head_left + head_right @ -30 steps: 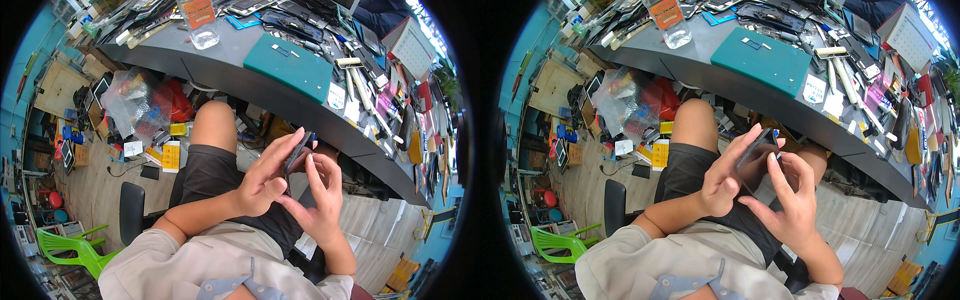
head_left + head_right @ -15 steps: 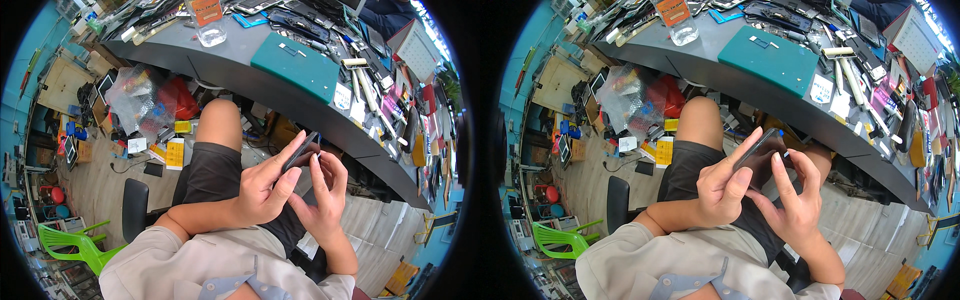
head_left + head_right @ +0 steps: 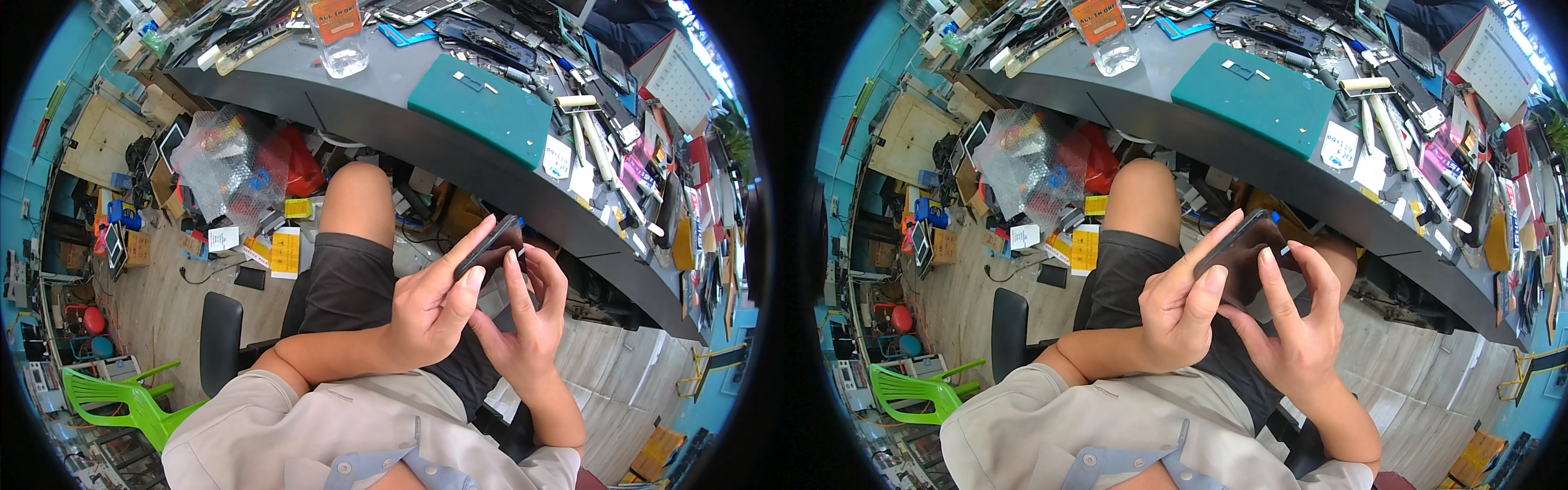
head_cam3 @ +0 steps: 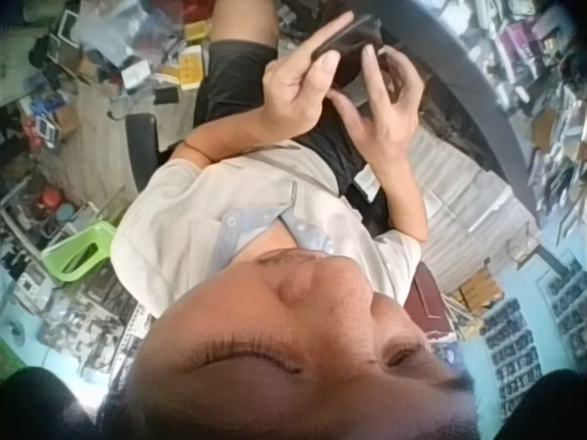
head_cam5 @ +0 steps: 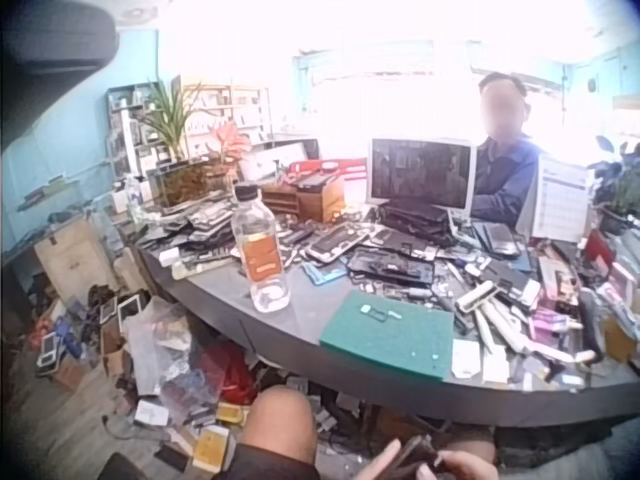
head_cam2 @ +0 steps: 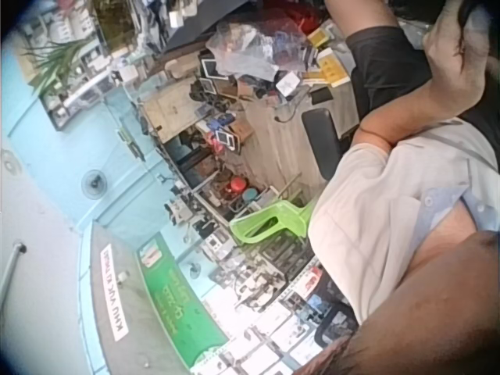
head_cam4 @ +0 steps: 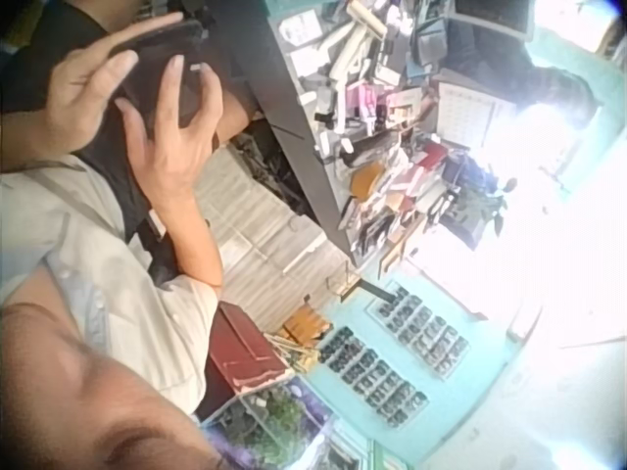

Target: The person applies adhesive to the edges of a disassembled smartphone chassis, then aligns and presses the screen assembly onto the chassis. The person uses a small metal tool to press along the seam and secure the bond.

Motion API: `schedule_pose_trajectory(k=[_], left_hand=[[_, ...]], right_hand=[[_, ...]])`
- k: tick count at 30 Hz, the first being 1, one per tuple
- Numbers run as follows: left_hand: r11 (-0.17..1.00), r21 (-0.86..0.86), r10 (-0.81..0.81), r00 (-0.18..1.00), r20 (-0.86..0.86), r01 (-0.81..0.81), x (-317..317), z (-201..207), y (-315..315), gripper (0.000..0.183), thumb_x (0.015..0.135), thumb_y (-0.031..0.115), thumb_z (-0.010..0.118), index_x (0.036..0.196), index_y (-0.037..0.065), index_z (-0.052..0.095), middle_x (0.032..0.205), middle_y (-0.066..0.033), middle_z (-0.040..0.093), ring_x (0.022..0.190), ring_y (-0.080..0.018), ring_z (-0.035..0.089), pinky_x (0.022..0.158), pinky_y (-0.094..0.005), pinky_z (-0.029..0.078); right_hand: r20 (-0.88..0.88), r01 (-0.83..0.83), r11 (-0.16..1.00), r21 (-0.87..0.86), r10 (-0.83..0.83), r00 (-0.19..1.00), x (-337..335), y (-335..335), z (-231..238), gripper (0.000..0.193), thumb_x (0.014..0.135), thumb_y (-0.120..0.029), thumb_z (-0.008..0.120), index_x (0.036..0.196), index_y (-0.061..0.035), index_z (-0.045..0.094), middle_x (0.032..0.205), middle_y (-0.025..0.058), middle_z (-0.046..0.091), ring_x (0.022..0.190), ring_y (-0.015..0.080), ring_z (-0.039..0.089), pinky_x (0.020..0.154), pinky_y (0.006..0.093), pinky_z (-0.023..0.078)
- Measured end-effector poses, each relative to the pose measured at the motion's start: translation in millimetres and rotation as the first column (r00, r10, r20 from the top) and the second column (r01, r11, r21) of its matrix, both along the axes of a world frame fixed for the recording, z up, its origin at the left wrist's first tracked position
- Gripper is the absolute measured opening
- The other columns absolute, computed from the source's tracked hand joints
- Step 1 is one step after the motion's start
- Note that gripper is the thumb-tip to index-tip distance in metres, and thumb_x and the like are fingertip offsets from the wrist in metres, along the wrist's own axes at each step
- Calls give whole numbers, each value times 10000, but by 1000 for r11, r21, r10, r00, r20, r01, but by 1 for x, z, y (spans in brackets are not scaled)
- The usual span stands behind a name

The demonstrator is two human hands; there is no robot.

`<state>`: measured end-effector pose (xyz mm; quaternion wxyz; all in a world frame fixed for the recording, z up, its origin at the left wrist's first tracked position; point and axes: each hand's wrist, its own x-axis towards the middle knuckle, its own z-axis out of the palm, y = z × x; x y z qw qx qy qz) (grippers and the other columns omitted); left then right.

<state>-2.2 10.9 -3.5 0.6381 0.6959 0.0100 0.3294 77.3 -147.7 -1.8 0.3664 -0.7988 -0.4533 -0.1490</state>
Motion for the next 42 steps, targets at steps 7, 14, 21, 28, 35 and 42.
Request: schedule_pose_trajectory(k=[7,14,21,28,35,42], left_hand=[[994,-106,-30,998,-52,25,-3,-3,-1,456,1121,100,516,1521,-115,555,1304,-181,753,1093,-133,717,932,-266,572],[912,-393,-82,991,110,119,2,-5,-8,429,1089,34,604,1504,-71,587,1313,-175,747,1157,-160,719,1004,-299,591],[882,-453,-96,990,101,131,2,-2,-8,408,1087,40,650,1477,-75,607,1337,-162,735,1185,-161,709,1023,-293,582],[928,-369,-30,998,56,49,3,-1,-7,379,1090,63,661,1449,-60,642,1272,-141,776,1120,-138,738,944,-269,606],[955,-297,-20,1000,-9,17,1,1,-2,356,1092,84,668,1429,-31,668,1234,-132,795,1083,-125,749,923,-251,608],[810,-565,-298,939,-170,154,1,-3,11,314,1093,77,664,1387,-32,692,1240,-73,768,1077,-88,708,977,-268,578]], right_hand=[[50,-6,1000,-3,6,999,0,0,1,872,663,-202,1008,1462,-84,681,1405,265,605,1194,410,670,934,452,613],[162,2,1000,-24,2,987,-2,0,5,845,663,-199,998,1443,-89,691,1365,273,610,1166,408,675,895,445,616],[188,3,1000,-1,-3,982,-2,2,2,834,659,-198,998,1430,-92,697,1362,273,616,1170,411,681,890,444,618],[186,5,1000,-1,-5,983,-2,3,0,828,666,-205,1003,1426,-87,698,1361,273,620,1168,407,684,886,443,620],[208,15,1000,11,-17,978,-3,6,-5,844,685,-273,1014,1436,-81,681,1352,273,626,1161,409,693,879,449,625],[129,-46,998,50,39,991,2,-20,6,915,727,-487,992,1388,35,636,1276,274,678,1082,401,720,883,442,621]])
